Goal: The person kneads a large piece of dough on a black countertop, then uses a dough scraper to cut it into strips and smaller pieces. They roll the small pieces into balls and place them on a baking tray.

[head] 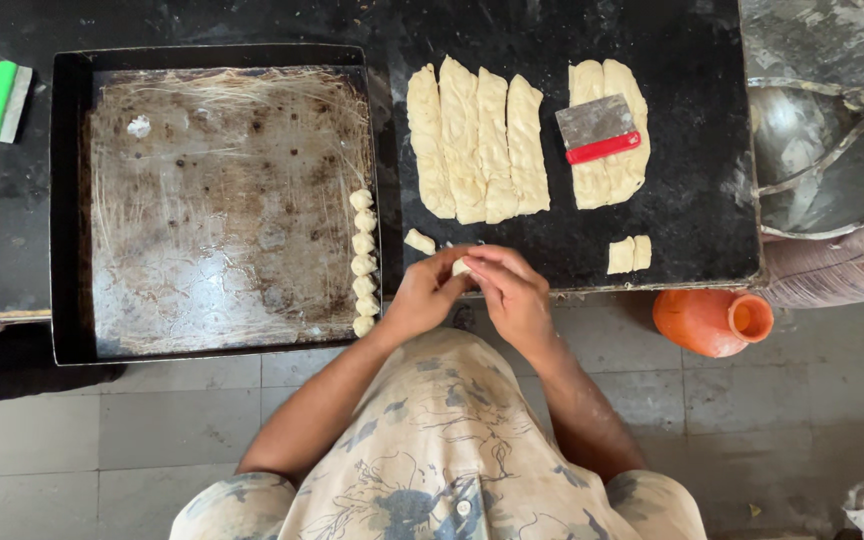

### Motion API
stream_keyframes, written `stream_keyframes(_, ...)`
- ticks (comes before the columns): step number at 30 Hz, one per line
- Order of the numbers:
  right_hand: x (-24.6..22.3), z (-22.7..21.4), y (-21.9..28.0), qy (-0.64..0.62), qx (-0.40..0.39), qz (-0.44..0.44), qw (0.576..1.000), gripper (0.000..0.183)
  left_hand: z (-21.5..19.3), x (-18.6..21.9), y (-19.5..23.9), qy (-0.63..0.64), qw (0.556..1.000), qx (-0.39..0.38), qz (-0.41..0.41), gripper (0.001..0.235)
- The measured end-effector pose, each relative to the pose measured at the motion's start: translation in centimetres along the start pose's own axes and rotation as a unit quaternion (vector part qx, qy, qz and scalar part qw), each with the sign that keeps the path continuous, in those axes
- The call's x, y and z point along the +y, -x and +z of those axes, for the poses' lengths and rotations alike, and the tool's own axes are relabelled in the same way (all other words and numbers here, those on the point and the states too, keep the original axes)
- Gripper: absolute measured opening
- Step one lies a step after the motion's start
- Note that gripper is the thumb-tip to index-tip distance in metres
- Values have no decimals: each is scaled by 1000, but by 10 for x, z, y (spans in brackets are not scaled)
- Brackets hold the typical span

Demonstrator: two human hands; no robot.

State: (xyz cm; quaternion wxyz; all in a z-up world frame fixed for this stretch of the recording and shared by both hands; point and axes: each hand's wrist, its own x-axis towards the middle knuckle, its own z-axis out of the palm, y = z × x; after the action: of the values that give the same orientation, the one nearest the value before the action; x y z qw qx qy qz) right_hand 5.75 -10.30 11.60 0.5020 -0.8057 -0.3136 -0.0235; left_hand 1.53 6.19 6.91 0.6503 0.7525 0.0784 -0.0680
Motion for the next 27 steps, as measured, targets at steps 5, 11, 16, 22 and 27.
stream_keyframes(5, -6, 5, -3, 74, 97, -74, 990, 20, 4, -5, -7, 297, 953, -51, -31, 29)
stream_keyframes(11, 6, 5, 1, 71, 74, -101, 990, 33, 16, -1, -10, 440, 896, -45, -39, 36)
stream_keyframes(16, 30, -10, 5, 80, 79, -157, 981, 18, 38, -6, -21, 458, 887, 23, -57, 15)
stream_keyframes(22, 80, -29, 13, -69, -7, 74, 995, 13, 77, -30, -36, 370, 920, 133, -5, 14)
stream_keyframes(27, 111, -66, 13, -367, -246, 258, 860, 10, 87, -41, -28, 379, 914, 140, 14, 20)
